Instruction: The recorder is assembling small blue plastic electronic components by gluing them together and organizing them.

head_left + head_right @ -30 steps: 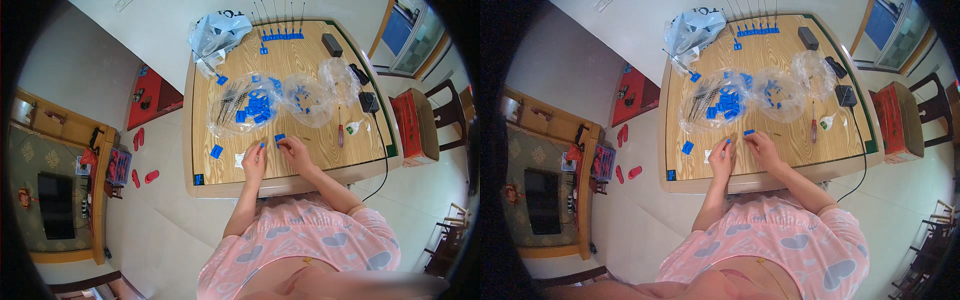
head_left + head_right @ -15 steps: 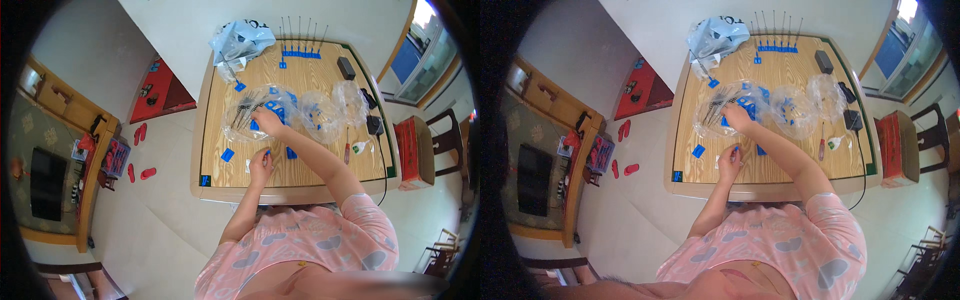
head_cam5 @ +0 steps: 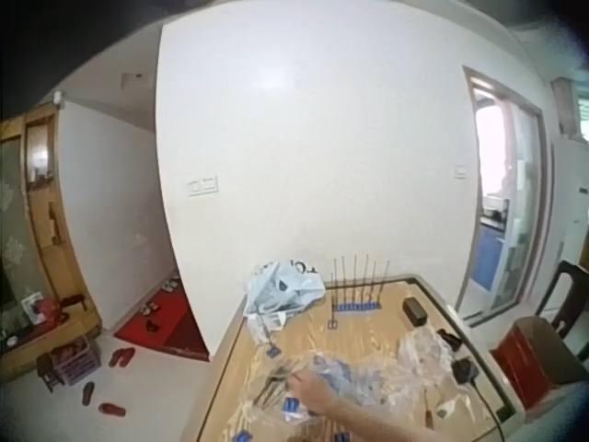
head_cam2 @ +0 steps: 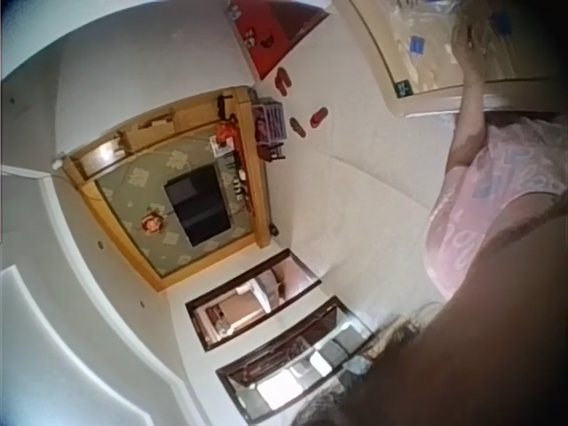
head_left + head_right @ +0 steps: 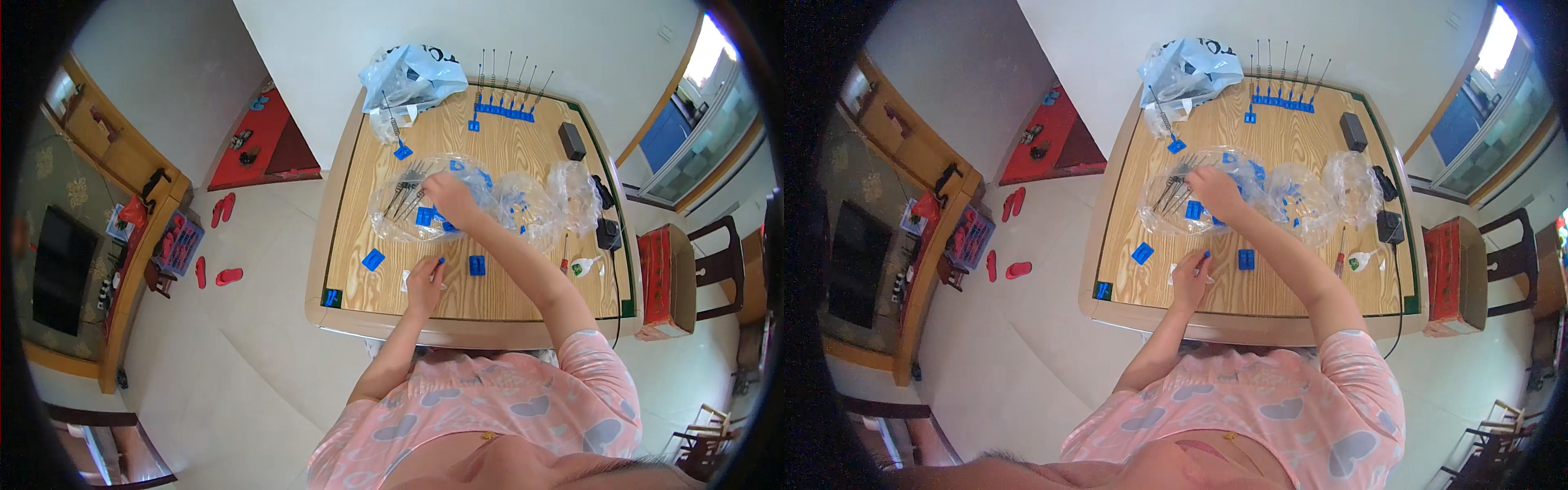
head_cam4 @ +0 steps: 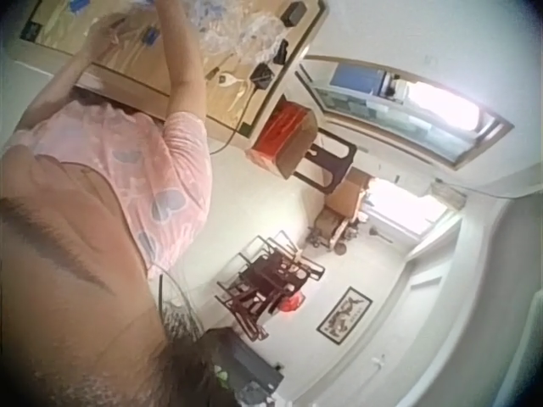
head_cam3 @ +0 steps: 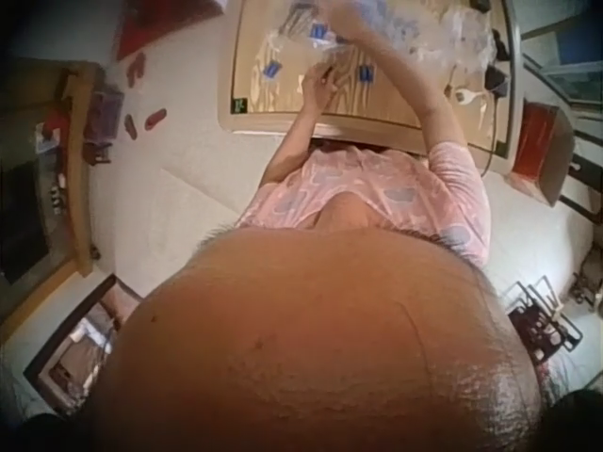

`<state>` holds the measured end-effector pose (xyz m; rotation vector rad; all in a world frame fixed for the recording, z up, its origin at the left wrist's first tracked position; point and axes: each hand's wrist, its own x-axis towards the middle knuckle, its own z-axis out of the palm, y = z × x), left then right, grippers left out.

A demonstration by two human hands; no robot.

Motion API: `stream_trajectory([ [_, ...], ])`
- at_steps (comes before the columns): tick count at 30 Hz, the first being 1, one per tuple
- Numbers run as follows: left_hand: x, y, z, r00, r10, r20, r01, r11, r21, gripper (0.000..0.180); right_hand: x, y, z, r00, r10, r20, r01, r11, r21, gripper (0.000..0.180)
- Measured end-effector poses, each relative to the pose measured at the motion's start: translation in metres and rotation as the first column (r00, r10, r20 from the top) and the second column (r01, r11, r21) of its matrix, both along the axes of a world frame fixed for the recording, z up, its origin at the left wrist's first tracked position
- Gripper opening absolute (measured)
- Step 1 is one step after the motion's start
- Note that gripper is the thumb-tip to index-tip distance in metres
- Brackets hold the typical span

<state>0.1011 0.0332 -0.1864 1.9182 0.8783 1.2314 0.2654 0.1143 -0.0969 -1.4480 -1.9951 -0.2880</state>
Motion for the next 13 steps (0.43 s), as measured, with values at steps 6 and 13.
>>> stream_trajectory([
  [6, 0.003, 0.001, 0.002, 0.997, 0.056, -0.044, -0.059, 0.996, -0.072, 0.020, -0.011, -0.086, 0.060, 0.703, -0.036, -0.710, 0.002, 0.999, -0.048, 0.006],
  [13, 0.005, 0.000, 0.004, 0.993, 0.067, -0.100, -0.068, 0.998, -0.014, 0.019, -0.010, -0.124, 0.055, 0.703, -0.040, -0.710, -0.079, 0.988, -0.133, 0.008],
])
